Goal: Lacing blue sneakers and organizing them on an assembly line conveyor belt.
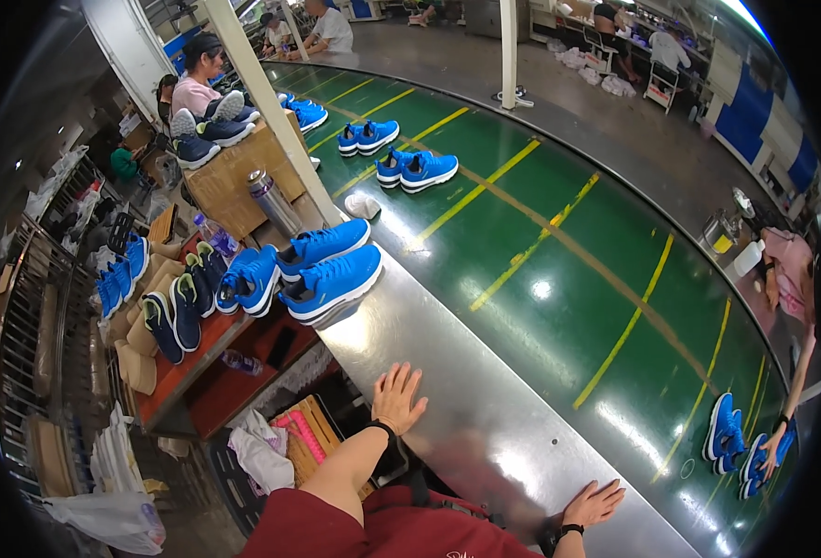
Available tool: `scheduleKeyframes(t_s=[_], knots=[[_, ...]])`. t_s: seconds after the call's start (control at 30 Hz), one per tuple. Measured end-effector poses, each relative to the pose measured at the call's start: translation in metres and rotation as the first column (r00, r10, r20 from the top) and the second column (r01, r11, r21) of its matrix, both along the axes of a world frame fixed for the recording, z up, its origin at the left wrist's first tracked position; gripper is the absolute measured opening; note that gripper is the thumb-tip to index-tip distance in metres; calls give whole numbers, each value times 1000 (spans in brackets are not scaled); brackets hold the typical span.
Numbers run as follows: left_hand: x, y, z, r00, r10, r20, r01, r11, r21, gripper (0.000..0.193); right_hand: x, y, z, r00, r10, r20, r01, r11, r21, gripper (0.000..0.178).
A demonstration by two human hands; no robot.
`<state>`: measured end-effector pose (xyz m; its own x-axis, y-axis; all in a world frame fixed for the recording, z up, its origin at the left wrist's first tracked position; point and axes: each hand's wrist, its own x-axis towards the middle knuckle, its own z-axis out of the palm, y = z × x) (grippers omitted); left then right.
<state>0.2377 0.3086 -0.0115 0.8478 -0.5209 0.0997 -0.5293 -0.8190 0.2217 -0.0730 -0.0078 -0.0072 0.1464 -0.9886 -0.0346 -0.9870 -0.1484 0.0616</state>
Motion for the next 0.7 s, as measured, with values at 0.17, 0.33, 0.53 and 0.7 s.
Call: scheduleKeyframes(t_s=[0.17, 0.33, 0.53, 0.7], knots=[[3, -4, 3, 1000, -5, 6, 4, 1000, 11, 61, 4, -3, 4, 1000, 13, 11, -13, 1000, 12, 57], [6, -2, 0, 1000, -10, 10, 10, 1000, 8, 63, 4, -5, -3, 999, 29, 14, -29, 1000, -8, 57], [6, 0, -3, 1000, -2, -4, 2, 1000, 17, 63, 4, -5, -9, 999, 33, 1, -33, 999, -18, 57], [8, 1, -1, 1000, -10, -14, 10, 1000, -3, 63, 3, -4, -11, 999, 31, -13, -31, 999, -33, 57]])
